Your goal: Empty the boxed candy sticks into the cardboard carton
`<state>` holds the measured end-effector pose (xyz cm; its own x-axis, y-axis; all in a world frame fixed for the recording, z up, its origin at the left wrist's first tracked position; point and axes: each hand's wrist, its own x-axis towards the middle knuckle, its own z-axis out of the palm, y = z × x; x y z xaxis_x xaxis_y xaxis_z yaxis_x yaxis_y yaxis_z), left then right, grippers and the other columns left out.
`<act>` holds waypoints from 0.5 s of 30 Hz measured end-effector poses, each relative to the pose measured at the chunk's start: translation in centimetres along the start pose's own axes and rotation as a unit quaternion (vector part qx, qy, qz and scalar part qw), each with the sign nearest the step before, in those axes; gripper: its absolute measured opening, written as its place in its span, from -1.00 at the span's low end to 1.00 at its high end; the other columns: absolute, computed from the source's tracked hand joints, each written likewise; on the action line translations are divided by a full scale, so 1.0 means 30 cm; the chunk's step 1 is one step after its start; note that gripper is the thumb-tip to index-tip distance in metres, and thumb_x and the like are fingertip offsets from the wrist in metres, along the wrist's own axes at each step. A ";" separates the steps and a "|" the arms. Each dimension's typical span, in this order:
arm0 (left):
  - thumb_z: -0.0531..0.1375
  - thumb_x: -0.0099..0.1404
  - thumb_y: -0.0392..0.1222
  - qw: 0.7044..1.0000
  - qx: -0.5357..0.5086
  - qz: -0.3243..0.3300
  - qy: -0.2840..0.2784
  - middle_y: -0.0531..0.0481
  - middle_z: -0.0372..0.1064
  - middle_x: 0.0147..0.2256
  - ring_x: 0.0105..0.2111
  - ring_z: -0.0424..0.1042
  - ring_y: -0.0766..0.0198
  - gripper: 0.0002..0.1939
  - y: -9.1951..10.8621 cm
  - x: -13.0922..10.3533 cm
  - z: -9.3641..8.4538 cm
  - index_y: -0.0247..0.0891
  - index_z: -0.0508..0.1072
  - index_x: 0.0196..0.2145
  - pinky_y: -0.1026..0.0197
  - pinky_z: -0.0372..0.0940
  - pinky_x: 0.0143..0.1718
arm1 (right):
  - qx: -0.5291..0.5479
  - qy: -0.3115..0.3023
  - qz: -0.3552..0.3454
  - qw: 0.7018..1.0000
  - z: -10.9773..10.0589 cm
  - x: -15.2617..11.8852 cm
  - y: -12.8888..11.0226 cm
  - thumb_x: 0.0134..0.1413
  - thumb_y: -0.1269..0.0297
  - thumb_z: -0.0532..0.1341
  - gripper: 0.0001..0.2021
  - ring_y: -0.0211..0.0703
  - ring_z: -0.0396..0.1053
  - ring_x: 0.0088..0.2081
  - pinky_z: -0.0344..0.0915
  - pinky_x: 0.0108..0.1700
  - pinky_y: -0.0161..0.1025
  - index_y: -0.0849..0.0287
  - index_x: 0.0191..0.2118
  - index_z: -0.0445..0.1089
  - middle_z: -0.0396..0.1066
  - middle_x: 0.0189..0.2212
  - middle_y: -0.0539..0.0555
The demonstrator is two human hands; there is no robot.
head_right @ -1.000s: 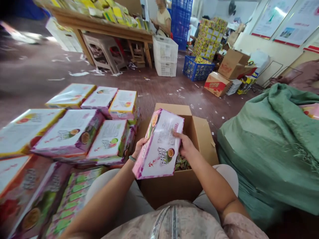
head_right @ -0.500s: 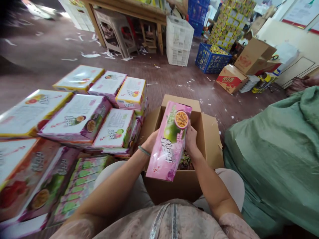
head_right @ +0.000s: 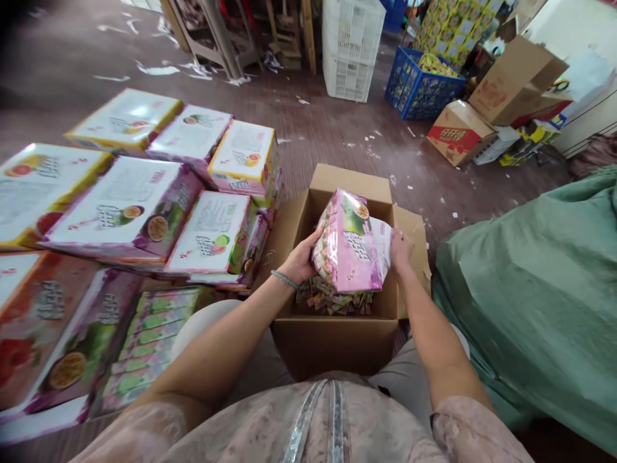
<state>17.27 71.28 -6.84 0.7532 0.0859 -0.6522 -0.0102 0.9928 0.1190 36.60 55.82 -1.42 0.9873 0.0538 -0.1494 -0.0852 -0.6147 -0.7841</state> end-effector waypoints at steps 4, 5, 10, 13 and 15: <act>0.30 0.44 0.01 0.999 -0.037 0.017 0.034 -0.31 0.66 0.00 0.01 0.67 -0.14 -0.35 0.001 0.029 -0.005 -0.36 0.41 0.36 -0.18 0.52 0.21 | 0.089 0.073 0.062 0.991 -0.014 -0.006 0.013 0.31 -0.02 0.27 -0.58 -0.15 0.39 -0.38 0.38 -0.28 -0.22 0.10 -0.51 0.33 0.37 -0.59 -0.02; 0.28 0.46 0.01 0.998 -0.044 0.017 0.036 -0.32 0.66 0.01 0.02 0.67 -0.13 -0.35 0.000 0.033 -0.004 -0.38 0.39 0.37 -0.16 0.52 0.21 | 0.133 0.060 0.082 0.986 -0.016 -0.026 0.024 0.30 -0.07 0.27 -0.59 -0.13 0.44 -0.35 0.42 -0.26 -0.20 0.11 -0.46 0.34 0.43 -0.53 0.00; 0.17 0.55 0.13 0.996 -0.071 0.032 0.038 -0.31 0.64 0.06 0.06 0.65 -0.07 -0.35 -0.024 0.043 0.011 -0.34 0.38 0.39 -0.10 0.51 0.21 | 0.180 -0.075 0.045 0.980 -0.060 -0.214 0.095 0.06 -0.42 0.31 -0.34 0.02 0.56 -0.02 0.55 -0.03 -0.07 0.14 -0.09 0.43 0.58 -0.08 0.20; 0.16 0.55 0.20 0.993 -0.076 0.056 0.069 -0.31 0.63 0.09 0.08 0.64 -0.04 -0.31 -0.059 0.045 0.025 -0.32 0.35 0.41 -0.06 0.53 0.18 | 0.162 -0.195 -0.086 0.964 -0.071 -0.359 0.111 -0.12 -0.46 0.41 0.05 0.13 0.40 0.33 0.46 0.26 0.02 0.11 0.35 0.23 0.35 0.33 0.33; 0.17 0.54 0.24 0.994 -0.065 0.063 0.056 -0.31 0.63 0.08 0.05 0.64 -0.03 -0.29 -0.080 0.041 0.034 -0.31 0.36 0.41 -0.02 0.54 0.13 | 0.147 -0.222 -0.129 0.955 -0.058 -0.423 0.096 -0.16 -0.34 0.51 0.23 0.15 0.26 0.44 0.35 0.39 0.04 0.08 0.51 -0.04 0.17 0.46 0.37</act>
<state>18.88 68.91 -7.16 0.6627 0.2110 -0.7185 -0.1904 0.9754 0.1109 24.05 52.00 -0.74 0.8313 0.5432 -0.1177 0.0553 -0.2915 -0.9550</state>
